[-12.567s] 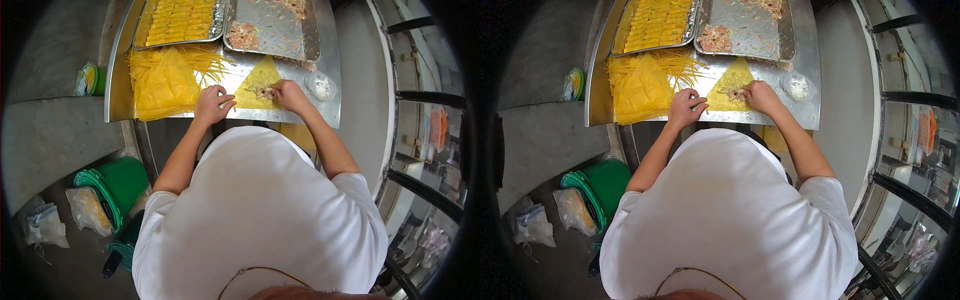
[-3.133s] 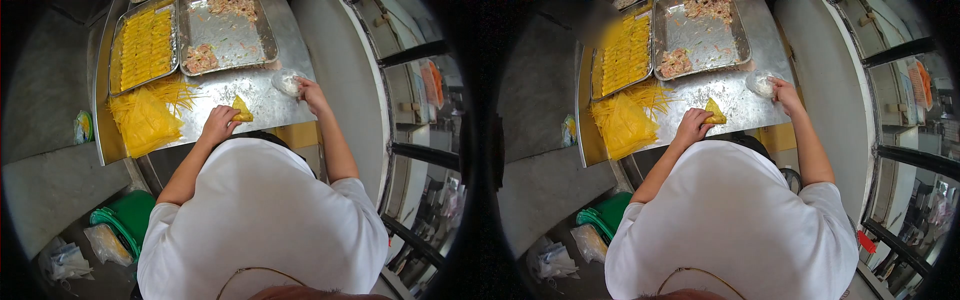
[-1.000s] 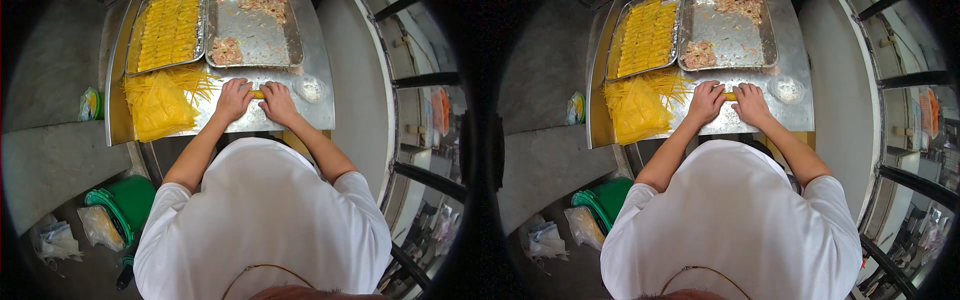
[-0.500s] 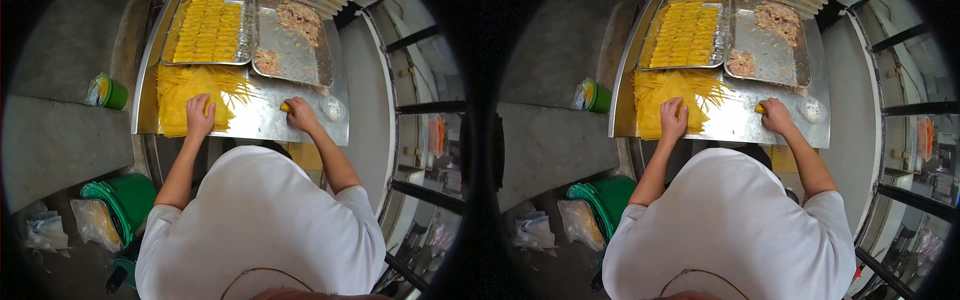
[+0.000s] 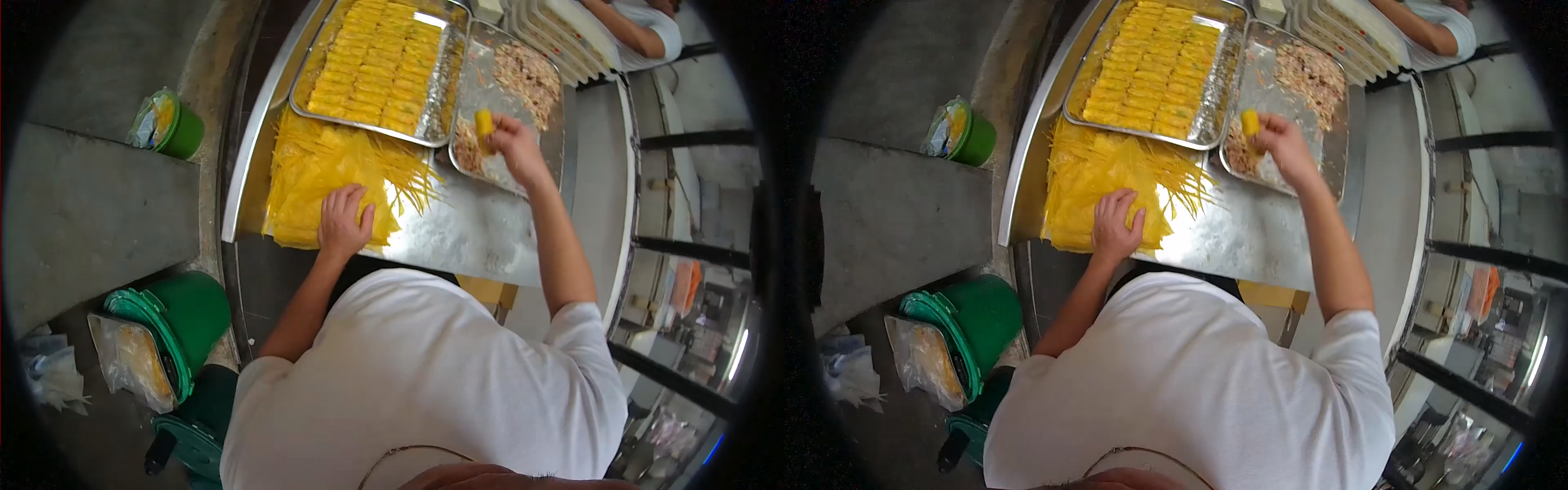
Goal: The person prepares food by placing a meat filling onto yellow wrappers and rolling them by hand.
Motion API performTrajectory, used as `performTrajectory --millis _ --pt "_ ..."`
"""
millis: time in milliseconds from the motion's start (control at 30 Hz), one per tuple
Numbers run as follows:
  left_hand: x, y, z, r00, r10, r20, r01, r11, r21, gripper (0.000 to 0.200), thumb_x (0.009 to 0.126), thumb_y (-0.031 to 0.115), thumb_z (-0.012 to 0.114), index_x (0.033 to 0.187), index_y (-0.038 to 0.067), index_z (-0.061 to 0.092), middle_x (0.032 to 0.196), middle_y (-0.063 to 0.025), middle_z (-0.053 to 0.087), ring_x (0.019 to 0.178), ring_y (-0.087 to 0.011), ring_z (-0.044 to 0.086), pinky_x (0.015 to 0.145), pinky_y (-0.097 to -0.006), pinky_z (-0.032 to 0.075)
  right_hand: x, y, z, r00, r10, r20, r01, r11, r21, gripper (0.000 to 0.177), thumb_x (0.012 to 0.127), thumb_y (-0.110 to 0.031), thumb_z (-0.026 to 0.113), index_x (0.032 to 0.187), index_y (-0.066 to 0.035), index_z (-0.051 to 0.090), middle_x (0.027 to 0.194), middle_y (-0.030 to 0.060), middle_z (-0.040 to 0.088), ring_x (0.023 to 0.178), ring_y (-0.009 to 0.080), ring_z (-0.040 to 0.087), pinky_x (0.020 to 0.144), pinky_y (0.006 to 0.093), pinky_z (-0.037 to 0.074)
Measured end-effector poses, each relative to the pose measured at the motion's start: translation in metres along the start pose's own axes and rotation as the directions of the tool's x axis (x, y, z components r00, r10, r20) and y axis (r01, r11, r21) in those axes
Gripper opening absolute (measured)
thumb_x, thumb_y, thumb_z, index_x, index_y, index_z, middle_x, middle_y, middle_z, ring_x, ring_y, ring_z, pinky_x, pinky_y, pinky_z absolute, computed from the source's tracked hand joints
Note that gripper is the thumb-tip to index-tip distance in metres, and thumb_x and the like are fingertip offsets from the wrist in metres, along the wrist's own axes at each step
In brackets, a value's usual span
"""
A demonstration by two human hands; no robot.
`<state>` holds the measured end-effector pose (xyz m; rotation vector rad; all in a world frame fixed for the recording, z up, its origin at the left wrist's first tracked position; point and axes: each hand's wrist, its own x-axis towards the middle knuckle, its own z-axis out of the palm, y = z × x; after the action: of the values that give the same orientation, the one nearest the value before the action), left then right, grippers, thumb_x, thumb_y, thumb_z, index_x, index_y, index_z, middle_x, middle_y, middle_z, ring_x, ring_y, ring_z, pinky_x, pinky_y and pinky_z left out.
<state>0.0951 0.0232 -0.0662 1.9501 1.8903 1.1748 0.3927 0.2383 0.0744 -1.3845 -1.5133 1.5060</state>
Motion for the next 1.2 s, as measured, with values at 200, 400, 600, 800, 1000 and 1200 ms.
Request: performTrajectory --millis 200,400,600,800,1000,1200 --pt "0.003 0.004 -0.001 0.999 -0.032 0.022 0.031 0.999 0.045 0.038 0.089 0.02 0.076 0.122 0.004 0.069 0.123 -0.0157 0.068 0.113 -0.0376 0.064 0.098 -0.0492 0.05 0.225 -0.06 -0.011 0.971 -0.175 0.162 0.212 0.944 -0.252 0.036 0.089 -0.009 0.069 0.122 0.002 0.075 0.093 0.0033 0.072 0.079 0.0106 0.063 0.072 0.0286 0.051" --pt "0.006 0.005 0.0 0.995 -0.071 0.064 0.064 0.993 0.104 0.039 0.087 0.02 0.077 0.122 0.005 0.07 0.124 -0.0135 0.068 0.111 -0.0351 0.064 0.097 -0.048 0.051 0.4 -0.045 0.007 0.94 -0.312 0.134 0.29 0.532 -0.795 0.053 0.09 -0.025 0.073 0.138 -0.003 0.071 0.125 0.0229 0.076 0.112 0.0369 0.074 0.098 0.0441 0.057" --pt "0.011 0.006 -0.001 0.992 -0.102 0.076 0.092 0.989 0.115 0.037 0.087 0.021 0.077 0.12 0.004 0.071 0.124 -0.0126 0.07 0.109 -0.0342 0.066 0.094 -0.0459 0.052 0.459 -0.01 0.024 0.936 -0.199 0.292 0.331 0.201 -0.922 0.045 0.094 -0.013 0.062 0.138 -0.01 0.073 0.122 0.021 0.077 0.107 0.0355 0.075 0.095 0.0457 0.059" --pt "0.007 0.006 0.0 0.99 -0.115 0.083 0.107 0.99 0.09 0.041 0.082 0.019 0.08 0.119 0.004 0.071 0.124 -0.0138 0.071 0.11 -0.036 0.067 0.098 -0.0481 0.052 0.452 -0.014 0.033 0.939 -0.042 0.342 0.345 0.101 -0.933 0.053 0.098 0.0 0.047 0.142 -0.016 0.071 0.137 0.0203 0.071 0.122 0.0391 0.068 0.107 0.0499 0.053" --pt "0.007 0.005 -0.003 0.991 -0.087 0.101 0.075 0.991 0.112 0.039 0.086 0.021 0.078 0.12 0.004 0.071 0.126 -0.0132 0.07 0.111 -0.0345 0.066 0.097 -0.047 0.052 0.441 -0.02 0.026 0.934 -0.141 0.33 0.35 0.164 -0.922 0.045 0.098 -0.005 0.052 0.137 -0.014 0.074 0.126 0.0201 0.076 0.111 0.0403 0.072 0.097 0.0502 0.056" --pt "0.005 0.005 -0.001 0.994 -0.08 0.076 0.073 0.993 0.088 0.039 0.083 0.019 0.078 0.119 0.006 0.072 0.124 -0.0123 0.068 0.112 -0.0346 0.066 0.097 -0.0487 0.052 0.37 -0.066 0.002 0.846 -0.502 0.182 0.396 0.361 -0.844 0.044 0.092 -0.018 0.062 0.133 -0.01 0.075 0.122 0.0209 0.077 0.114 0.0376 0.073 0.102 0.0453 0.057"
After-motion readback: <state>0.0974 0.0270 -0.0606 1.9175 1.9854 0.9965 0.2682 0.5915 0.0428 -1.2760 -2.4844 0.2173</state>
